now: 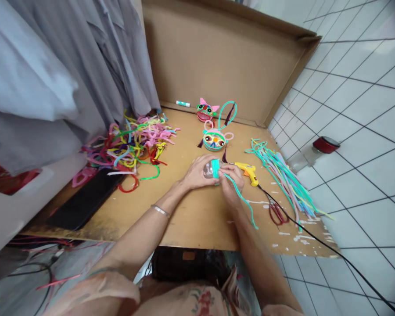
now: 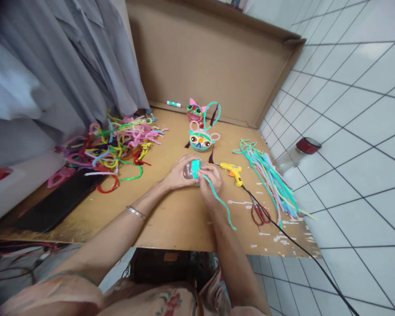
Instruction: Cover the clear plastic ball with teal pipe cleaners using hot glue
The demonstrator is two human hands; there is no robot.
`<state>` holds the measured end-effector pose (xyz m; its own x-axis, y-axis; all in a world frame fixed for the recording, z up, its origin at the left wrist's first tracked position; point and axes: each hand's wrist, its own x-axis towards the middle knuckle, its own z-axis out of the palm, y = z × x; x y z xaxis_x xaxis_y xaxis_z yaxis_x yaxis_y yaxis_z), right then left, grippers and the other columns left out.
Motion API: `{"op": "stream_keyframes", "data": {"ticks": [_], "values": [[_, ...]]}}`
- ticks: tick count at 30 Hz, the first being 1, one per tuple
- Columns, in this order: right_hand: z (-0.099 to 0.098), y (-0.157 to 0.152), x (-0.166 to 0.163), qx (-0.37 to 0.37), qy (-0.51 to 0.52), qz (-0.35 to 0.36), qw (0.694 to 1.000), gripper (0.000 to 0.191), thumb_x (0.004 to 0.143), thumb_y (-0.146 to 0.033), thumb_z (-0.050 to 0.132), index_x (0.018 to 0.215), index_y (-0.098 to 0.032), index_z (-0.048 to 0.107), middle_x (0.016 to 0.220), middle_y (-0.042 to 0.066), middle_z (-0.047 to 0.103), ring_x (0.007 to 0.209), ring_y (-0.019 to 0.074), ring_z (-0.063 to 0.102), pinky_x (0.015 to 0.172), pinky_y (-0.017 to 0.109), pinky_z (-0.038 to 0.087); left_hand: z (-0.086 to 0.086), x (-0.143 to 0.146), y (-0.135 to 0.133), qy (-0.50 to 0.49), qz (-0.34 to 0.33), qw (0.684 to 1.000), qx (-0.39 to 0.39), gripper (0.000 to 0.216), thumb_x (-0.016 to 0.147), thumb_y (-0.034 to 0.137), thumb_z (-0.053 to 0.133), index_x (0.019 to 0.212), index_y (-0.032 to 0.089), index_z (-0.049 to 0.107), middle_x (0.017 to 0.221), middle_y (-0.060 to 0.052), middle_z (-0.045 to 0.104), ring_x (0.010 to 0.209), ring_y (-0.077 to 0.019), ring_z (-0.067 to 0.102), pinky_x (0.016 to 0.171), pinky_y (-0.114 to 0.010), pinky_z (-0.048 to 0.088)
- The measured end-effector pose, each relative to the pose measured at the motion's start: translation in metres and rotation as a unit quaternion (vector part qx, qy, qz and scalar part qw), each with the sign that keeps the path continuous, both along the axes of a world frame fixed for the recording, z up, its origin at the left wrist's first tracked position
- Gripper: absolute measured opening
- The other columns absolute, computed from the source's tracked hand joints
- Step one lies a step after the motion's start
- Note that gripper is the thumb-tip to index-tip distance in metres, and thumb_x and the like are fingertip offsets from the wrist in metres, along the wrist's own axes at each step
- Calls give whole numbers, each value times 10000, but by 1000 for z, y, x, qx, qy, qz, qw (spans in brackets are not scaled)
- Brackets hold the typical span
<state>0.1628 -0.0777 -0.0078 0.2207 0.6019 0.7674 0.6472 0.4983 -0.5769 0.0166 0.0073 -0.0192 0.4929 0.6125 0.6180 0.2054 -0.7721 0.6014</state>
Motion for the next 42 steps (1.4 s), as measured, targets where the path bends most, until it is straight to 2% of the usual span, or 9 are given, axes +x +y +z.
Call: {"op": "stream_keyframes", "data": {"ticks": [5, 10, 23, 28, 42], "values": [[-3, 2, 3, -4, 7, 22, 1000, 132, 880, -302, 640, 848, -235, 749, 905, 40, 668, 906, 183, 647, 845, 365, 541, -5, 1, 2, -12, -11, 1000, 6, 725, 667, 456, 790, 1296, 201, 538, 1333, -145, 600, 1246, -316, 578, 1076, -490, 458], [-1, 1, 2, -4, 17, 32, 999, 122, 876, -287, 646, 848, -239, 755, 911, 41, 659, 897, 180, 643, 831, 354, 538, -3, 0, 0, -25, -20, 999, 19, 705, 703, 440, 764, 1310, 187, 509, 1312, -152, 602, 1224, -302, 590, 1061, -479, 477], [-1, 1, -1, -29, 52, 48, 997, 138, 880, -293, 633, 819, -237, 744, 909, 37, 648, 911, 183, 632, 832, 345, 534, -2, -1, 0, -23, -36, 999, 31, 600, 724, 417, 757, 1247, 199, 559, 1289, -150, 585, 1230, -291, 574, 1046, -475, 483], [-1, 1, -1, -25, 48, 48, 997, 139, 877, -294, 635, 807, -242, 743, 898, 39, 646, 897, 186, 635, 822, 355, 538, -4, -2, 2, -17, -33, 999, 32, 613, 717, 442, 763, 1243, 199, 563, 1293, -164, 570, 1207, -297, 587, 1028, -484, 496], [1, 5, -1, -17, 56, 35, 998, 132, 869, -328, 650, 808, -239, 726, 904, 41, 666, 898, 200, 635, 862, 401, 531, 2, -2, 1, 10, -25, 999, 21, 613, 741, 490, 734, 1258, 215, 552, 1351, -140, 547, 1248, -291, 572, 1052, -448, 487]]}}
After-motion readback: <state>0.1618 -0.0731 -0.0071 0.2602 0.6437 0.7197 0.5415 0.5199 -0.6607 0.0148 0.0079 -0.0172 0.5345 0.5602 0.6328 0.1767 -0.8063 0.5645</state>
